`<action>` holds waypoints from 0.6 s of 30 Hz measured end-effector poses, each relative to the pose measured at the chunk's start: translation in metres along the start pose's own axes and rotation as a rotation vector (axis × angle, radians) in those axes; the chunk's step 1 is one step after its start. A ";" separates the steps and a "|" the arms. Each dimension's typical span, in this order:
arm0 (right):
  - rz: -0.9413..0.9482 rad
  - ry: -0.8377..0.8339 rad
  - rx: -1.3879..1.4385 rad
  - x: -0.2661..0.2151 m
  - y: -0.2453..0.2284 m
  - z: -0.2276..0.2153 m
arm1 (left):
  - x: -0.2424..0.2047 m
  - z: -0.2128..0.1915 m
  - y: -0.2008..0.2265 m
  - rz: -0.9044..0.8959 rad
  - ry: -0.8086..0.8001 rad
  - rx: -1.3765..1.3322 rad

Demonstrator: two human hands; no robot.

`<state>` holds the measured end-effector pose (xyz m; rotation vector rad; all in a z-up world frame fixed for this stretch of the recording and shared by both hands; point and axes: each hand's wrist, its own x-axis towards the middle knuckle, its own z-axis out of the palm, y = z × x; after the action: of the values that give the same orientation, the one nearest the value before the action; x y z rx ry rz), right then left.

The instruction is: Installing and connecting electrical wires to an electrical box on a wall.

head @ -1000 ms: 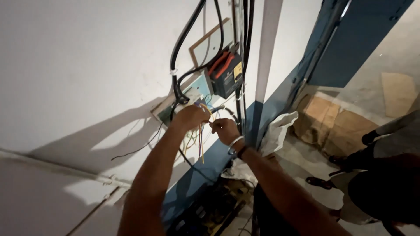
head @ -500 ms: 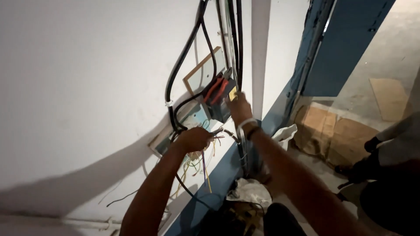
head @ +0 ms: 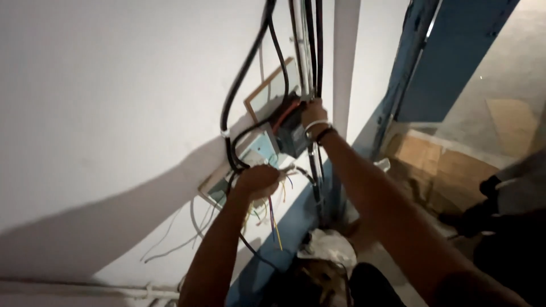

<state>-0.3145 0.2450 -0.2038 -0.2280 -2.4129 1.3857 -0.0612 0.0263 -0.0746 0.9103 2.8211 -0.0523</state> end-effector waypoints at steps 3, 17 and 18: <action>-0.356 0.069 -0.048 -0.020 0.065 -0.025 | -0.003 0.011 -0.003 0.028 0.061 -0.059; 0.678 -0.466 1.446 -0.350 0.153 -0.151 | -0.007 -0.006 0.005 0.062 0.282 -0.277; 0.727 -0.403 1.407 -0.355 0.139 -0.154 | -0.008 -0.008 0.006 0.067 0.302 -0.273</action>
<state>0.0671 0.3305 -0.3295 -0.4637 -0.9725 3.2526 -0.0524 0.0274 -0.0651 1.0189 2.9577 0.5080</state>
